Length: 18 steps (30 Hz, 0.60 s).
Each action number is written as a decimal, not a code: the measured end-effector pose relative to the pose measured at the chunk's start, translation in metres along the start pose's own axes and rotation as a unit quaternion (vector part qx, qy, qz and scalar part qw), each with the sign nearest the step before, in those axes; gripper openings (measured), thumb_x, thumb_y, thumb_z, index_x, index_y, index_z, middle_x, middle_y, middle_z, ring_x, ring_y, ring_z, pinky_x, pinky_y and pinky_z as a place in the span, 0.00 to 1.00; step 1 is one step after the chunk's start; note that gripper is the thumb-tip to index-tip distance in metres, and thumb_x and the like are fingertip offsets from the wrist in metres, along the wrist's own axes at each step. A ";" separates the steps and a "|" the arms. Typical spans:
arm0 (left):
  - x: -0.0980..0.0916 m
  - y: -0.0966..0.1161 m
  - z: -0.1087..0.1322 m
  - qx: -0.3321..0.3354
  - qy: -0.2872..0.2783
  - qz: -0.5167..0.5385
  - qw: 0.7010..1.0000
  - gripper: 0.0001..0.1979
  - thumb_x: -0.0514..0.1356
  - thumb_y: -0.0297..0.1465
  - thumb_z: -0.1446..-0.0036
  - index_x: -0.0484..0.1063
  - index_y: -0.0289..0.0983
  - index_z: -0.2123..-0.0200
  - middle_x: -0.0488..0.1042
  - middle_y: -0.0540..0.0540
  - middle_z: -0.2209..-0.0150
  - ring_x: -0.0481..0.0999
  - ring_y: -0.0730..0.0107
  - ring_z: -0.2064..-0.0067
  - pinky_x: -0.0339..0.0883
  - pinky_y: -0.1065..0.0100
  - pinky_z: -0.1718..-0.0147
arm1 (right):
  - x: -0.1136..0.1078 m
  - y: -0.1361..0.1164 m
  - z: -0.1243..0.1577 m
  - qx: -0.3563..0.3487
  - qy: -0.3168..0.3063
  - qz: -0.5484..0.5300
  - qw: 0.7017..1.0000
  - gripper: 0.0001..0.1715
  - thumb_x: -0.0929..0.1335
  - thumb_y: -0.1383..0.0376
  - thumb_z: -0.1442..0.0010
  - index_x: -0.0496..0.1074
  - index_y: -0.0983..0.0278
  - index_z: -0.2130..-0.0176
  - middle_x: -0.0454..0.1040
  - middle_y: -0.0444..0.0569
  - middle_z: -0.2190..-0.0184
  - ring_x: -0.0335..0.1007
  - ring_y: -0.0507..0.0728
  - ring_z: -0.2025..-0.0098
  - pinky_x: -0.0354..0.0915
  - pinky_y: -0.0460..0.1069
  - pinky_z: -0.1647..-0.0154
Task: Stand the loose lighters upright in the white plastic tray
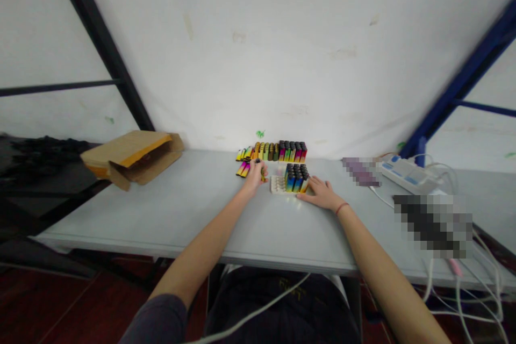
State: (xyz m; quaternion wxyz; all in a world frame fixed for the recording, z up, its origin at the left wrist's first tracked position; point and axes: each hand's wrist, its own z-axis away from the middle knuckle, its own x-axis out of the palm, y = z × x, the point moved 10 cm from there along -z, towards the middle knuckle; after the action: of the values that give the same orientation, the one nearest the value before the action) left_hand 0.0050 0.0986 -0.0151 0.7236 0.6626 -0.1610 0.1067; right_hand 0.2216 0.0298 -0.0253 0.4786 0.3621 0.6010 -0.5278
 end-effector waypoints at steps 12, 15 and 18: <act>0.035 0.028 0.009 0.323 -0.093 -0.325 0.884 0.14 0.61 0.34 0.37 0.77 0.37 0.50 0.76 0.40 0.50 0.76 0.63 0.48 0.75 0.65 0.52 | 0.000 0.001 -0.001 -0.003 0.003 -0.006 1.000 0.38 0.65 0.40 0.36 0.68 0.59 0.38 0.63 0.59 0.31 0.47 0.75 0.27 0.44 0.79 0.32; 0.040 0.022 0.009 0.322 -0.118 -0.341 0.875 0.15 0.62 0.34 0.38 0.77 0.38 0.49 0.77 0.40 0.49 0.77 0.62 0.49 0.75 0.63 0.51 | 0.000 0.000 0.000 -0.001 0.003 -0.003 1.000 0.37 0.65 0.41 0.36 0.69 0.60 0.39 0.62 0.59 0.31 0.48 0.75 0.27 0.46 0.77 0.32; 0.041 0.018 0.008 0.312 -0.120 -0.358 0.872 0.17 0.62 0.34 0.38 0.74 0.38 0.46 0.77 0.41 0.48 0.79 0.64 0.53 0.76 0.63 0.53 | 0.000 0.000 0.000 -0.002 0.003 -0.005 1.000 0.38 0.65 0.40 0.37 0.69 0.59 0.38 0.60 0.59 0.30 0.48 0.75 0.27 0.45 0.77 0.31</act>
State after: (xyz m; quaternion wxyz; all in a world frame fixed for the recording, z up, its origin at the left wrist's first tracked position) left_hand 0.0354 0.0904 0.0170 0.4426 0.8742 0.0429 -0.1949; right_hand 0.2215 0.0301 -0.0252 0.4751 0.3599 0.6052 -0.5277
